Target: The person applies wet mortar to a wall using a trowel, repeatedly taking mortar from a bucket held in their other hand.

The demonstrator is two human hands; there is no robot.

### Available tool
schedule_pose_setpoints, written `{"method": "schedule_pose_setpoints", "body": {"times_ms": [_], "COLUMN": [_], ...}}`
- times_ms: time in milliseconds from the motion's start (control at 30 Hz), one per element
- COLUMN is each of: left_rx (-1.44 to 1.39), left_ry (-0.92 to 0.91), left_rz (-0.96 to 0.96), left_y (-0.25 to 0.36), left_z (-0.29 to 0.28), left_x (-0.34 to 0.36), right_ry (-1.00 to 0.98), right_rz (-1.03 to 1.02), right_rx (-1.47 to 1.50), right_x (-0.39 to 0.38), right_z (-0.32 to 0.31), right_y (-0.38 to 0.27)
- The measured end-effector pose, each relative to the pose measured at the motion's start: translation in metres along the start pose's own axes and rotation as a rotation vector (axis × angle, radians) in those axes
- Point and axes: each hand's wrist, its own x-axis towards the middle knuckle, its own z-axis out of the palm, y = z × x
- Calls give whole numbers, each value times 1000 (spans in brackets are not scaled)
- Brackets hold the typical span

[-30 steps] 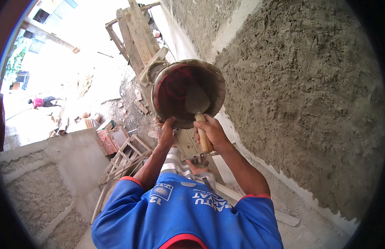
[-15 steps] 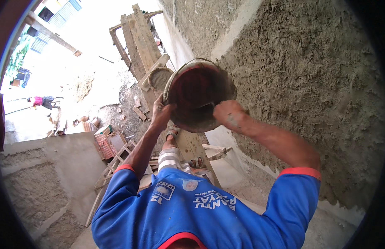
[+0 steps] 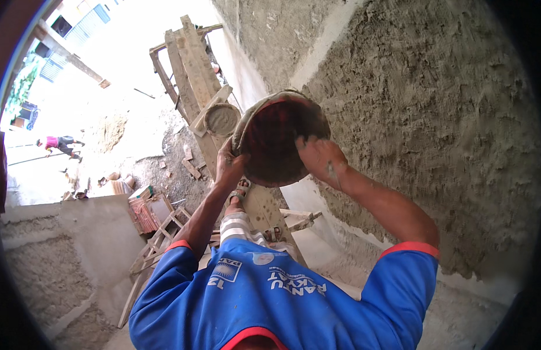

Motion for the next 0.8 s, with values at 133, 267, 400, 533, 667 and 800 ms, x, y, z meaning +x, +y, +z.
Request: {"method": "schedule_pose_setpoints", "body": {"times_ms": [133,267,400,533,667,800], "left_rx": [3,-110,14,-214,-58,92], "left_ry": [24,68,108,170,176,201], "left_rz": [35,-18,-9,9,-12,14], "left_y": [-6,-4,-5,-9,-11,-7], "left_z": [12,18,31,34,34,46], "left_x": [-3,-12,-22,-16,-23,-31], "right_ry": [-3,-113,72,36,-193,18], "right_rz": [-47,-32,150,208,107,270], "right_rx": [-114,-109,-50,-105,-49,-24], "right_x": [-2,-19,-1,-5,-12,5], "right_z": [22,22,-4,37,33,11], "right_y": [-23,-21,-12,-37,-30,-19]}}
